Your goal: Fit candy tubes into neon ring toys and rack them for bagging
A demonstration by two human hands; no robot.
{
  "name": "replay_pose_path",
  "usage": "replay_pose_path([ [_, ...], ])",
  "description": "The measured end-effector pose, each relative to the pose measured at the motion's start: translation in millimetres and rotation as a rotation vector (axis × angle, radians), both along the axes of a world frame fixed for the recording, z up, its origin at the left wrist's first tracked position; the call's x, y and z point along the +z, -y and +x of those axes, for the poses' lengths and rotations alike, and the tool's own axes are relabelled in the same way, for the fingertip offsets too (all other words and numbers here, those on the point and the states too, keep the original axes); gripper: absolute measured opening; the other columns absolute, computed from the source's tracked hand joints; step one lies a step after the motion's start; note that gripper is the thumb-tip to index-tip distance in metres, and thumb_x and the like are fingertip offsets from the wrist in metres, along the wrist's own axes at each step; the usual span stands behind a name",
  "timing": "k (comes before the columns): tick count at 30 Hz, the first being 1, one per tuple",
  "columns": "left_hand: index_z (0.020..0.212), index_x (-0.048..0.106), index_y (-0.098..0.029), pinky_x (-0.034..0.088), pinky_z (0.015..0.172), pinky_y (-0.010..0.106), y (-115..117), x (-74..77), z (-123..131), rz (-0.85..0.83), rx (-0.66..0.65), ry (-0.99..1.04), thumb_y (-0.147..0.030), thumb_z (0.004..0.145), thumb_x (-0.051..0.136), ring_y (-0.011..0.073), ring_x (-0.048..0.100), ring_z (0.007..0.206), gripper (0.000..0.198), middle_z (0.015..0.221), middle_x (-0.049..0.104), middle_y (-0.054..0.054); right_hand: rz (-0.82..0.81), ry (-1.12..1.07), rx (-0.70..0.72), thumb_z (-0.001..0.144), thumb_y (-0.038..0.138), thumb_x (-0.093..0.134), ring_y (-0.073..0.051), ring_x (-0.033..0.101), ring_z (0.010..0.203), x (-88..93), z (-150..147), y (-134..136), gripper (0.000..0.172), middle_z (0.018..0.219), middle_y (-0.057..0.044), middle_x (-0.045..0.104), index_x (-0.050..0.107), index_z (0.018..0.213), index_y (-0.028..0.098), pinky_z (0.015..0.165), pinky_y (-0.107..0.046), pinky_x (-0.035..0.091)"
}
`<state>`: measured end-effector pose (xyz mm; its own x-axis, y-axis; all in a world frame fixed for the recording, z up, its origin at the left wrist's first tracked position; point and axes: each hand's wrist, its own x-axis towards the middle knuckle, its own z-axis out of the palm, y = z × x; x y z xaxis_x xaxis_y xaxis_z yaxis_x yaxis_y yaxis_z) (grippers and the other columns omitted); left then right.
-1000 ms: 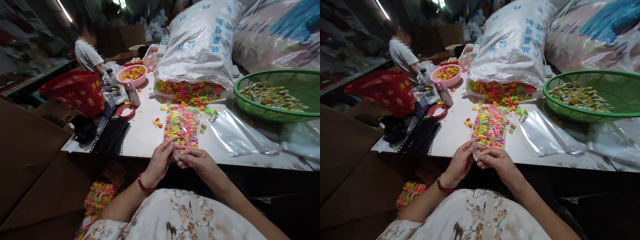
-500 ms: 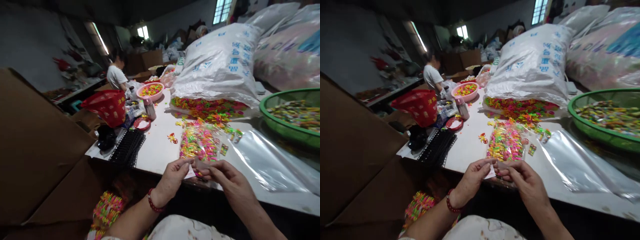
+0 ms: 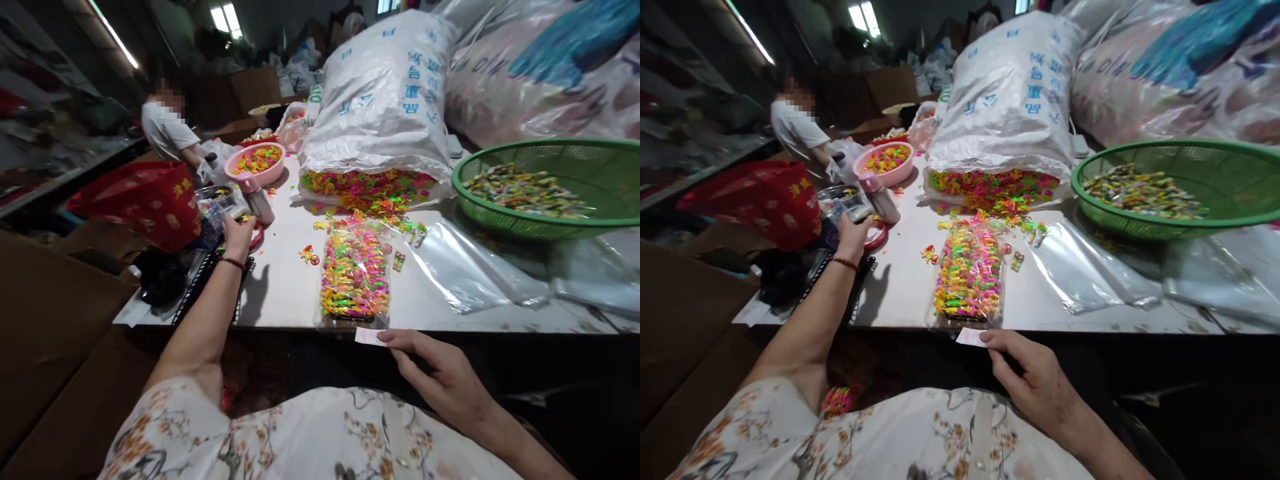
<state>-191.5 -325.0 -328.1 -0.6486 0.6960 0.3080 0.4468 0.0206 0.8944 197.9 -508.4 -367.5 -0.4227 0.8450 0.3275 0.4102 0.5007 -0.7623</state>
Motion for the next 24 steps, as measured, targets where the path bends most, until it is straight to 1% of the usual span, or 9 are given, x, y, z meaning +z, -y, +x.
replay_pose_path([
  [2,0.110,0.058,-0.014,0.040,0.108,0.044,30.6,-14.1,22.4,0.076,-0.159,-0.308,-0.027,0.077,0.071,0.0267,0.052,0.123,0.038,0.122,0.061,0.014,0.002,0.033,0.023,0.091,0.018,0.053,-0.014,0.071,0.095,-5.0,2.8,0.0,0.019,0.105,-0.004,0.074,0.069,0.102,0.021,0.088,-0.021,0.057],
  [4,0.121,0.055,-0.015,0.031,0.115,0.048,73.0,-28.8,53.9,0.167,-0.430,-0.608,-0.035,0.081,0.070,0.0292,0.041,0.136,0.047,0.139,0.052,0.017,0.019,0.033,0.052,0.092,0.018,0.053,-0.015,0.071,0.098,-8.4,3.0,-1.9,0.021,0.109,-0.006,0.073,0.068,0.106,0.020,0.090,-0.023,0.057],
  [6,0.134,0.048,-0.019,0.031,0.115,0.051,114.0,-42.5,85.9,0.161,-0.714,-0.819,-0.037,0.083,0.069,0.0300,0.035,0.141,0.058,0.147,0.045,0.016,0.053,0.027,0.100,0.092,0.017,0.054,-0.017,0.069,0.103,-10.5,-0.1,-4.1,0.024,0.115,-0.007,0.072,0.067,0.111,0.020,0.094,-0.027,0.056],
  [7,0.137,0.045,-0.020,0.031,0.115,0.052,130.0,-48.6,99.6,0.139,-0.789,-0.880,-0.035,0.085,0.067,0.0303,0.034,0.142,0.058,0.148,0.044,0.016,0.072,0.030,0.126,0.092,0.016,0.053,-0.018,0.068,0.106,-11.2,-2.7,-4.9,0.026,0.117,-0.008,0.071,0.067,0.114,0.021,0.096,-0.029,0.056],
  [10,0.138,0.045,-0.019,0.036,0.112,0.050,152.8,-61.0,124.7,0.099,-0.783,-0.838,-0.025,0.090,0.059,0.0282,0.038,0.139,0.051,0.146,0.045,0.017,0.121,0.067,0.197,0.093,0.014,0.052,-0.020,0.064,0.115,-13.5,-11.4,-6.3,0.035,0.125,-0.009,0.067,0.062,0.126,0.021,0.101,-0.035,0.054],
  [15,0.127,0.054,-0.017,0.043,0.108,0.045,140.3,-60.5,133.4,0.032,-0.704,-0.632,-0.015,0.087,0.059,0.0237,0.049,0.126,0.041,0.133,0.054,0.014,0.204,0.138,0.238,0.092,0.011,0.049,-0.022,0.059,0.123,-19.3,-18.0,-7.0,0.044,0.136,-0.013,0.059,0.054,0.135,0.019,0.104,-0.038,0.052],
  [17,0.123,0.058,-0.017,0.043,0.107,0.045,134.2,-57.0,136.4,0.015,-0.713,-0.678,-0.011,0.084,0.060,0.0246,0.047,0.126,0.040,0.134,0.053,0.014,0.231,0.156,0.233,0.093,0.010,0.049,-0.022,0.058,0.123,-20.5,-17.9,-6.3,0.044,0.136,-0.014,0.058,0.054,0.135,0.017,0.104,-0.036,0.052],
  [20,0.100,0.066,-0.019,0.044,0.101,0.046,128.2,-53.8,142.1,0.019,-0.707,-0.836,-0.011,0.084,0.059,0.0270,0.047,0.126,0.019,0.134,0.055,0.011,0.258,0.176,0.221,0.093,0.010,0.048,-0.021,0.059,0.123,-19.3,-18.2,-4.3,0.042,0.135,-0.014,0.059,0.054,0.134,0.016,0.105,-0.035,0.052],
  [24,0.088,0.064,-0.018,0.045,0.091,0.042,123.1,-50.7,144.4,0.045,-0.668,-1.007,-0.014,0.091,0.053,0.0254,0.054,0.112,0.012,0.112,0.065,0.009,0.334,0.201,0.211,0.094,0.011,0.048,-0.022,0.057,0.124,-14.8,-21.4,-3.4,0.041,0.134,-0.017,0.058,0.053,0.134,0.012,0.105,-0.035,0.052],
])
